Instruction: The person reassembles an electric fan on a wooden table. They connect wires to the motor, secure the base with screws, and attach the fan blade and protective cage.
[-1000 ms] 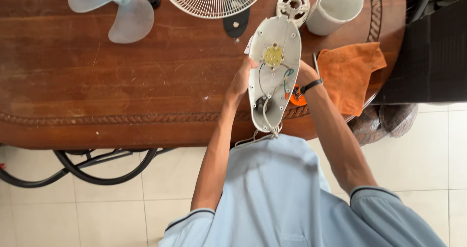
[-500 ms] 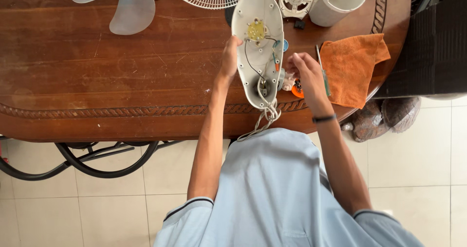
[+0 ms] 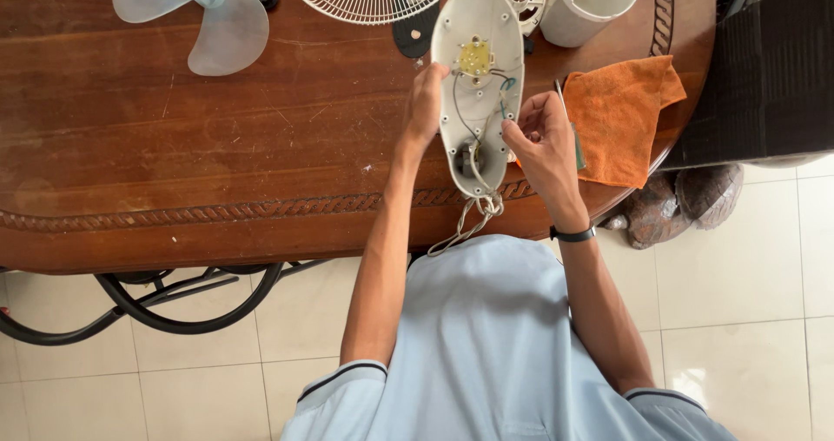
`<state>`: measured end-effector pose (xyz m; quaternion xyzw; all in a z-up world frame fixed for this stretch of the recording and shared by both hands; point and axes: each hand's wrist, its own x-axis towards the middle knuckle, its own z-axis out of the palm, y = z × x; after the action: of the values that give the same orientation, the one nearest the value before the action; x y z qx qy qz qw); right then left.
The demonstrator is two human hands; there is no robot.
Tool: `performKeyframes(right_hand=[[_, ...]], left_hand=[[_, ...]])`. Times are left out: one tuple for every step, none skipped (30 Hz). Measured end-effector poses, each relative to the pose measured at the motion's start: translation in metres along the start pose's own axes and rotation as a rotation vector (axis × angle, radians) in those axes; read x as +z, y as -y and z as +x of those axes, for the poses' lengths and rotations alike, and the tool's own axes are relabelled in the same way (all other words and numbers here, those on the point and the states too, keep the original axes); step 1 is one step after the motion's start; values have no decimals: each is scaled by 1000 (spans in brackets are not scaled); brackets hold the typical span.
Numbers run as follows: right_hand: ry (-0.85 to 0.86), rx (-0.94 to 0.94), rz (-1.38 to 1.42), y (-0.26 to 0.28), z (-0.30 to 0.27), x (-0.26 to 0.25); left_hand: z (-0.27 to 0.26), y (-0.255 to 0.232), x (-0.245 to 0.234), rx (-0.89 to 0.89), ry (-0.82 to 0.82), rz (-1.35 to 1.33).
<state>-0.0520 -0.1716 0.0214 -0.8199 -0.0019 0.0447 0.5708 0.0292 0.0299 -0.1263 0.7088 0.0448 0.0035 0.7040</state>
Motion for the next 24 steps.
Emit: performKeyframes(right_hand=[[0, -22, -6, -1, 0, 1], [2, -42, -12, -2, 1, 1], [3, -62, -19, -3, 2, 1], [4, -51, 43, -5, 3, 0], [5, -41, 104, -7, 4, -1], [6, -29, 166, -9, 4, -1], [12, -10, 179, -11, 4, -2], [14, 8, 194, -14, 5, -3], [17, 26, 208, -16, 4, -4], [23, 33, 274, -19, 3, -4], [29, 40, 340, -22, 1, -4], [35, 48, 405, -25, -1, -6], [40, 97, 436, -28, -4, -9], [47, 145, 468, -31, -10, -11], [54, 194, 499, -33, -17, -13], [89, 176, 458, -35, -25, -16], [124, 157, 417, -36, -35, -19], [158, 140, 374, -37, -43, -21], [206, 121, 340, -39, -50, -21], [251, 101, 306, -41, -56, -22], [297, 80, 271, -42, -61, -23], [287, 85, 332, -44, -65, -23], [276, 90, 394, -46, -67, -21], [268, 96, 456, -49, -69, -20]], left_hand=[[-1, -4, 5, -24, 10, -12], [-4, -8, 9, -51, 20, -23], [-5, -13, 13, -40, -18, 1], [-6, -18, 17, -27, -54, 27], [-6, -24, 19, -14, -89, 54], [-6, -28, 20, -10, -100, 47], [-6, -31, 20, -5, -111, 41], [-6, -32, 21, 0, -120, 36], [-6, -32, 22, 4, -112, 52], [-4, -31, 23, 7, -105, 68], [-1, -29, 25, 10, -97, 83], [2, -25, 26, -9, -99, 85], [5, -21, 27, -28, -100, 88], [6, -16, 26, -46, -104, 91], [7, -12, 27, -71, -100, 107], [10, -8, 26, -94, -98, 124], [11, -5, 25, -118, -95, 141], [13, -1, 25, -40, -103, 112], [16, 1, 25, 38, -109, 83], [19, 3, 26, 118, -111, 55], [18, 5, 27, 90, -109, 37], [20, 6, 27, 65, -106, 18], [21, 6, 28, 40, -103, 0], [22, 6, 30, 125, -112, -3]])
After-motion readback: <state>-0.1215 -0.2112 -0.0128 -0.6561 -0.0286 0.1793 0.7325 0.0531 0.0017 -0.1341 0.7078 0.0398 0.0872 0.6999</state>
